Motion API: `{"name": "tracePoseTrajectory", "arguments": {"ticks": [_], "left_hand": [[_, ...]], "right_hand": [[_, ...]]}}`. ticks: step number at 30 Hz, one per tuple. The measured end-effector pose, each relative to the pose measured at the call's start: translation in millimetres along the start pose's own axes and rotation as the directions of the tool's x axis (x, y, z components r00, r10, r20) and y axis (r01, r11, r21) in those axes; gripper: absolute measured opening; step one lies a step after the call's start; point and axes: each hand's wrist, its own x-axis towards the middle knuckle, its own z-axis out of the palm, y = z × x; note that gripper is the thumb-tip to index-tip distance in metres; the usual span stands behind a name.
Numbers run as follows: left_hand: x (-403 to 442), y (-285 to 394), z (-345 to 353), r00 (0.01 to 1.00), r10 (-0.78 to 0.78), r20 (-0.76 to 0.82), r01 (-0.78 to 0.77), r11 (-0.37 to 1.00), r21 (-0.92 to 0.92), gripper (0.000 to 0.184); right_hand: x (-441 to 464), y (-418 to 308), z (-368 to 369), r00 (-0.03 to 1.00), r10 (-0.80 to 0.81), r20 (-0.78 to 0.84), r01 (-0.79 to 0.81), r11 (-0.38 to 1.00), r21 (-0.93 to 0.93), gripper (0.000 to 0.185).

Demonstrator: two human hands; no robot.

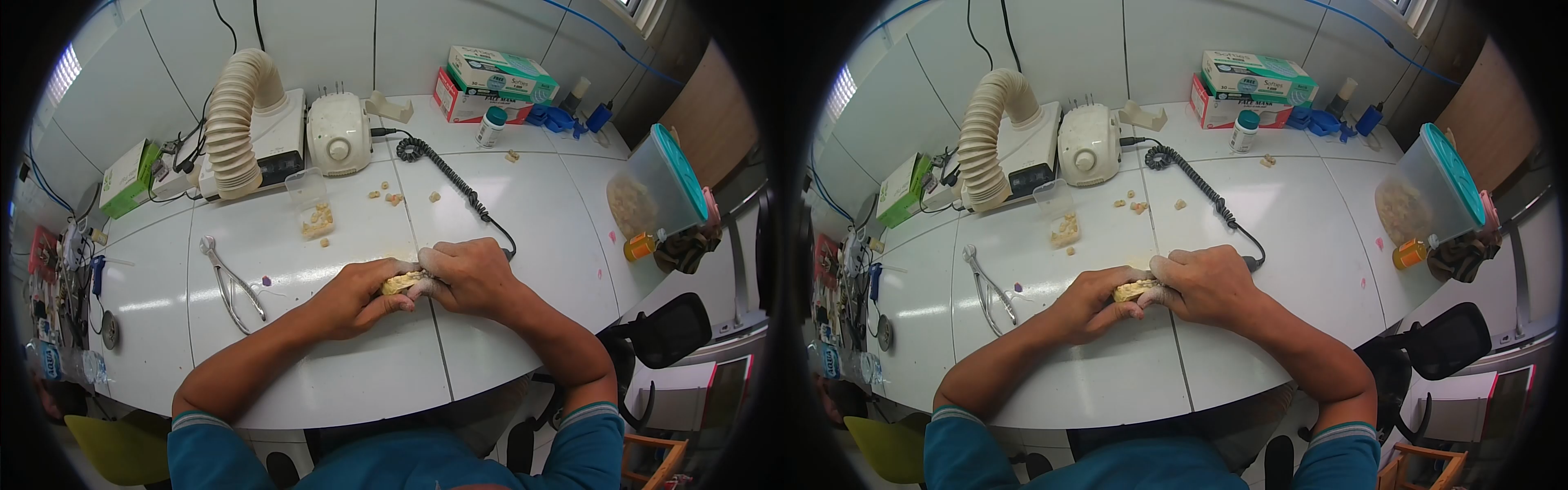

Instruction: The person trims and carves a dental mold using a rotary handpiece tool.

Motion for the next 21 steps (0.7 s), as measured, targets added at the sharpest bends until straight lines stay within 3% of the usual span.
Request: {"name": "tracePoseTrajectory", "arguments": {"ticks": [21], "left_hand": [[0.0, -1.4, 0.1, 1.000, 0.013, -0.013, -0.012, 1.000, 0.013, 0.038]], "right_hand": [[0.4, -2.1, 0.6, 0.999, 0.027, -0.023, -0.026, 1.000, 0.009, 0.043]]}}
